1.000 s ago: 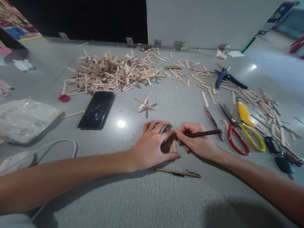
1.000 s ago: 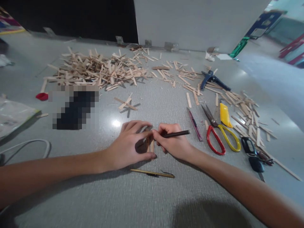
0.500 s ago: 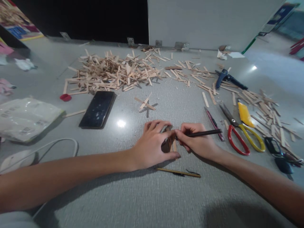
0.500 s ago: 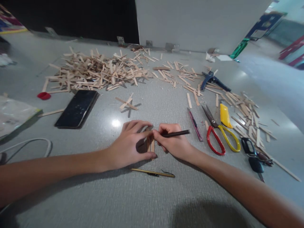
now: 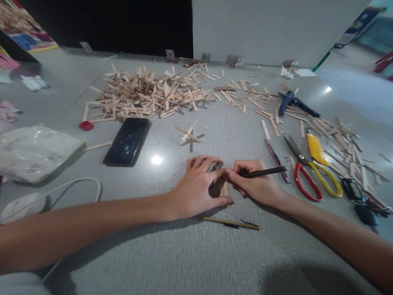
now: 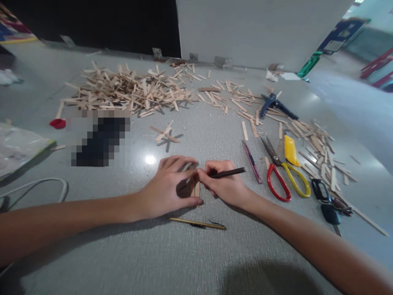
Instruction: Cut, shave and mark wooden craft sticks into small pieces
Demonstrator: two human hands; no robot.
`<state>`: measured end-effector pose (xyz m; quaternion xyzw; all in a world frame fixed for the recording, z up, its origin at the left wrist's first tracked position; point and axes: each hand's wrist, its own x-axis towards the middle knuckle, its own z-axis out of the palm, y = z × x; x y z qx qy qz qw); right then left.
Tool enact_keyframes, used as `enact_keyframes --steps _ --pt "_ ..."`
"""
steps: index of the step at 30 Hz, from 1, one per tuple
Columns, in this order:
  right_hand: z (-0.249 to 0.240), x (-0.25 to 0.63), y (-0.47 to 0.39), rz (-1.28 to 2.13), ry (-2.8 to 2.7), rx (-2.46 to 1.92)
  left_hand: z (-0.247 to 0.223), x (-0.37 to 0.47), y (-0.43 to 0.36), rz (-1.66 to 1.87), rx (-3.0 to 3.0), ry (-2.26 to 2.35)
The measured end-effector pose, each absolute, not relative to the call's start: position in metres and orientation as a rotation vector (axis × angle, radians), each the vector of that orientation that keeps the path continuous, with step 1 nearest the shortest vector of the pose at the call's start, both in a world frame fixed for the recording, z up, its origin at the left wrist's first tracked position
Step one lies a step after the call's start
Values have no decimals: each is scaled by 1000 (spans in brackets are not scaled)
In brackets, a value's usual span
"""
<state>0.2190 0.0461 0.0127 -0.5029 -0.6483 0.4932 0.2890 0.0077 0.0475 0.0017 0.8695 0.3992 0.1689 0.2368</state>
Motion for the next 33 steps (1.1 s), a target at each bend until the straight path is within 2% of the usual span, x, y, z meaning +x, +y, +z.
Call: enact_keyframes --steps 33 --pt "14 219 49 1340 -1771 -1288 2 8 47 485 2395 1108"
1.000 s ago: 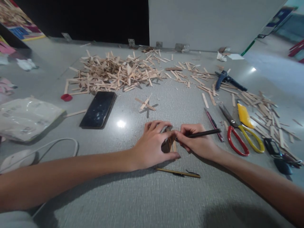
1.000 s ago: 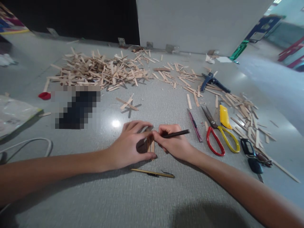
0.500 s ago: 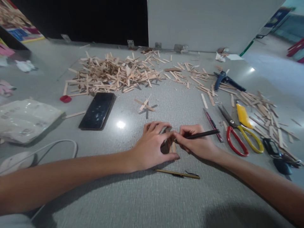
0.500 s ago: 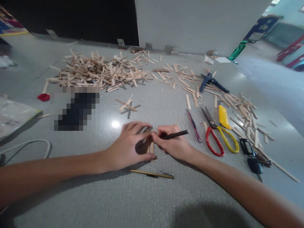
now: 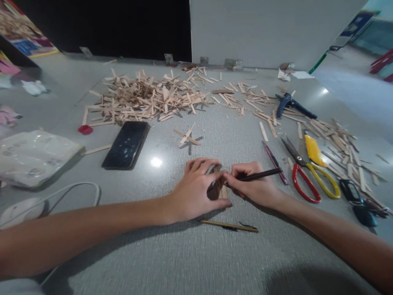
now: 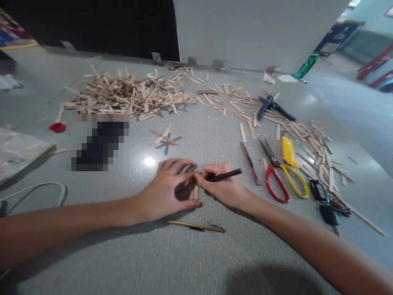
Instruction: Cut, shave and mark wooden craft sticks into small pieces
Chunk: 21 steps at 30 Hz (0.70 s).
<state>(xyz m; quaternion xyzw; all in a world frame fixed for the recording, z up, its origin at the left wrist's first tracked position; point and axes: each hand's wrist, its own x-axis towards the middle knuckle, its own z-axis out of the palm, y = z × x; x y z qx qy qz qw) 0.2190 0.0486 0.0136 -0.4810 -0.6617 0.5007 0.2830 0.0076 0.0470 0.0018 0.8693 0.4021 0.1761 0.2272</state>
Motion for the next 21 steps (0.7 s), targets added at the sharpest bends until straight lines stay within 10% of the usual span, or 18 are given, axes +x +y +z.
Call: enact_keyframes --steps 21 --pt "14 221 49 1208 -1878 -1294 1 7 47 484 2392 1111"
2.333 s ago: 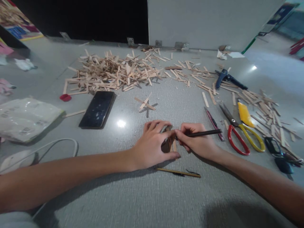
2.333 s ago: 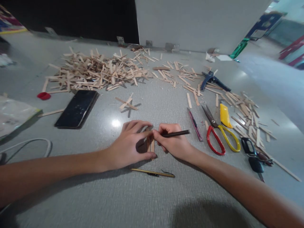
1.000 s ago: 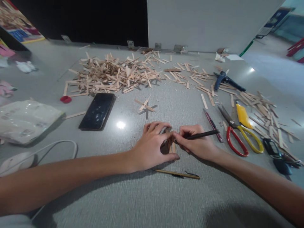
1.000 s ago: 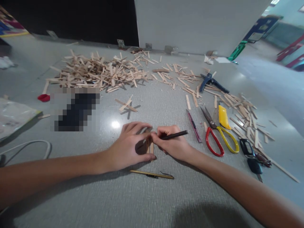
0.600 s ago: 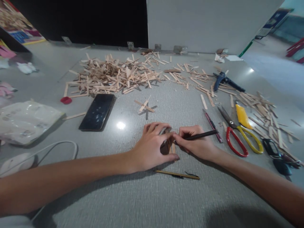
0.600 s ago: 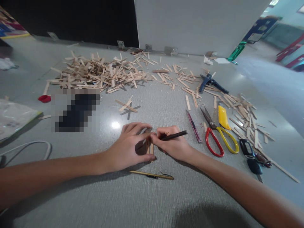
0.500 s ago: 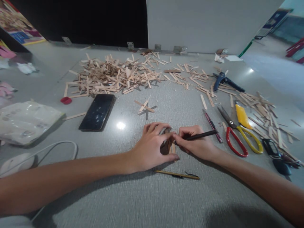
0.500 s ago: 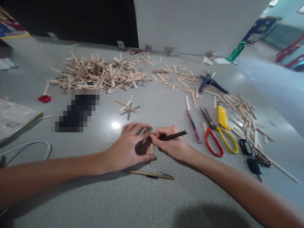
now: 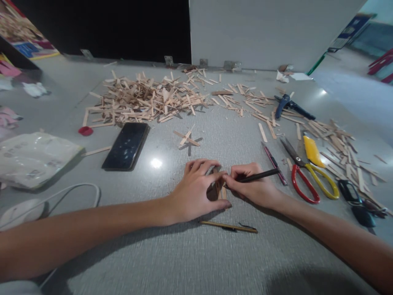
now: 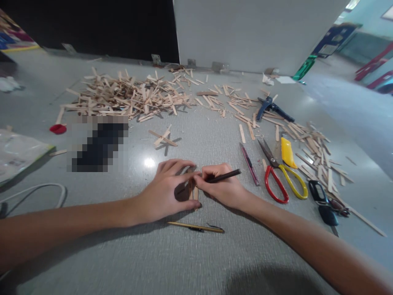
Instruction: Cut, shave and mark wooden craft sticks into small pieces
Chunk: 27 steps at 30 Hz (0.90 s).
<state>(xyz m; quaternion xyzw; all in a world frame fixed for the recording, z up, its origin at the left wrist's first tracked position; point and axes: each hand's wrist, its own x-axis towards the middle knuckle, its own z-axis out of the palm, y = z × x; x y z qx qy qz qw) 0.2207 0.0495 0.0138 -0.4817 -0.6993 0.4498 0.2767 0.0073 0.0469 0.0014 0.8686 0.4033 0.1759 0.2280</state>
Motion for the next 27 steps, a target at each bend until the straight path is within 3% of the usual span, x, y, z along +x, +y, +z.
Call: enact_keyframes --steps 27 --pt "11 219 47 1335 -1671 -1328 1 7 48 481 2422 1094"
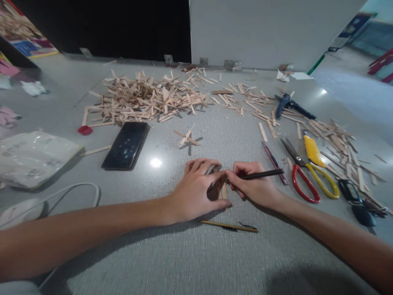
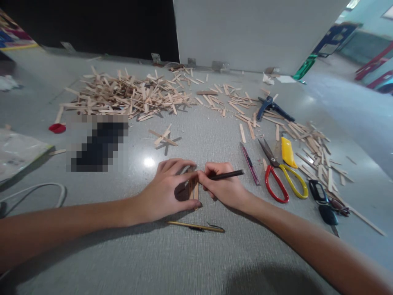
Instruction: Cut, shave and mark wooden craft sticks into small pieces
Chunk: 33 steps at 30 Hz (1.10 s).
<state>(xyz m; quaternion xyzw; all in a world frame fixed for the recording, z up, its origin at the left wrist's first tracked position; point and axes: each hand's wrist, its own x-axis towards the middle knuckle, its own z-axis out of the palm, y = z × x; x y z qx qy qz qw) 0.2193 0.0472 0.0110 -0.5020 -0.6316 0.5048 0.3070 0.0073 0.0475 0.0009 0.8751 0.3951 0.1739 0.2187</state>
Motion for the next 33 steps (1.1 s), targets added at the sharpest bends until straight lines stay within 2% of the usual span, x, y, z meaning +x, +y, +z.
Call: enact_keyframes --steps 33 --pt "14 220 51 1312 -1785 -1285 1 8 47 473 2389 1101"
